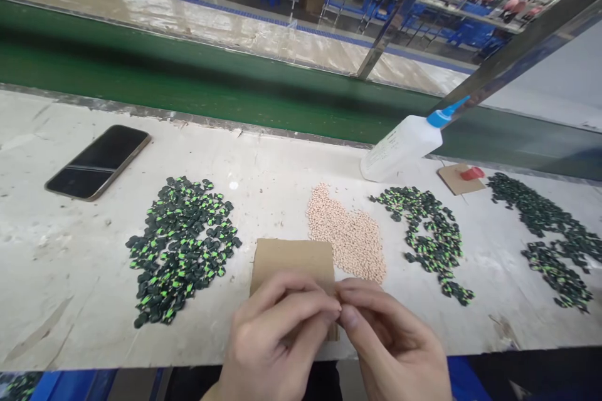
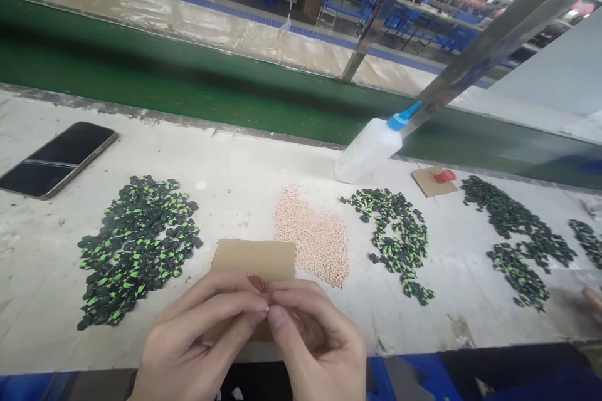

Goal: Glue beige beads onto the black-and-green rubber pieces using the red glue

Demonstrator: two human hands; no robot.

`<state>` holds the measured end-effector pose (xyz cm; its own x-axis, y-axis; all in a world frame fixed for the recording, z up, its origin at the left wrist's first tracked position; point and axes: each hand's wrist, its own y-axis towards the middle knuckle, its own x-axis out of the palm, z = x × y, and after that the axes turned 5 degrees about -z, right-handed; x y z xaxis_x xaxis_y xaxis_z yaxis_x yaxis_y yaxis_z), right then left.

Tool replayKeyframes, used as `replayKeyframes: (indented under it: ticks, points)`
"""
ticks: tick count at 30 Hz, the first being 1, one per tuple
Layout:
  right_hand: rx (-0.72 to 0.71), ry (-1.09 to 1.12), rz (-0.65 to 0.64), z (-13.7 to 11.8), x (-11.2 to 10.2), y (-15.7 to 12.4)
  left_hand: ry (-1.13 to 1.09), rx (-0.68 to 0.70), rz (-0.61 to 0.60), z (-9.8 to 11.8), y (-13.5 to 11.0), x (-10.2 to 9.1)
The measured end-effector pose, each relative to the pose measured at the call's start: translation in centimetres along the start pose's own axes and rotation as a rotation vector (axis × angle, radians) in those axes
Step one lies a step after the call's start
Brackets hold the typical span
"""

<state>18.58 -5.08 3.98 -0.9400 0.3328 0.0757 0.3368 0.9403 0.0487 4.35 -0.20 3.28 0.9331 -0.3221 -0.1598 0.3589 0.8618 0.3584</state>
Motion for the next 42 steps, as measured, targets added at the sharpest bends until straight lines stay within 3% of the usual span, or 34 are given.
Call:
replayKeyframes:
  ticks: [5, 10, 15, 18, 21, 24, 27, 38, 42]
  points:
    - [0.02, 0.029, -0.136, 0.2, 0.0, -0.1, -0.011, -0.036, 0.06, 0.3, -0.2, -0.5]
    - [0.086, 0.033, -0.252, 0.1, -0.6, -0.4, 0.041, 0.013, -0.035, -0.1, -1.2, -1.4]
    - [0.08, -0.111, -0.356, -0.4, -0.7, -0.8, 0.084, -0.027, 0.051, -0.2, -3.4, -0.7]
    - [0.028, -0.237, -0.309, -0.1, -0.6, -1.2, 0.066, -0.083, 0.045, -0.3, -4.1, -0.9]
    - [-0.123, -0.541, -0.236, 0.7, -0.9, -1.2, 0.038, -0.179, 0.02, -0.6, -4.0, -2.1]
    - [-0.314, -0.856, -0.296, 1.6, -1.5, -0.7, 0.016, -0.31, 0.062, -1.0, -3.7, -3.3]
    - [-0.4, -0.991, -0.347, 2.1, -1.7, -0.4, -0.014, -0.398, 0.145, -1.0, -3.6, -3.7]
    - [-0.476, -1.113, -0.399, 2.0, -1.5, -0.2, -0.009, -0.438, 0.159, -0.4, -3.8, -4.4]
    - [-0.395, -0.978, -0.315, 1.6, -1.6, -0.5, -0.07, -0.464, 0.164, -0.3, -3.3, -4.4]
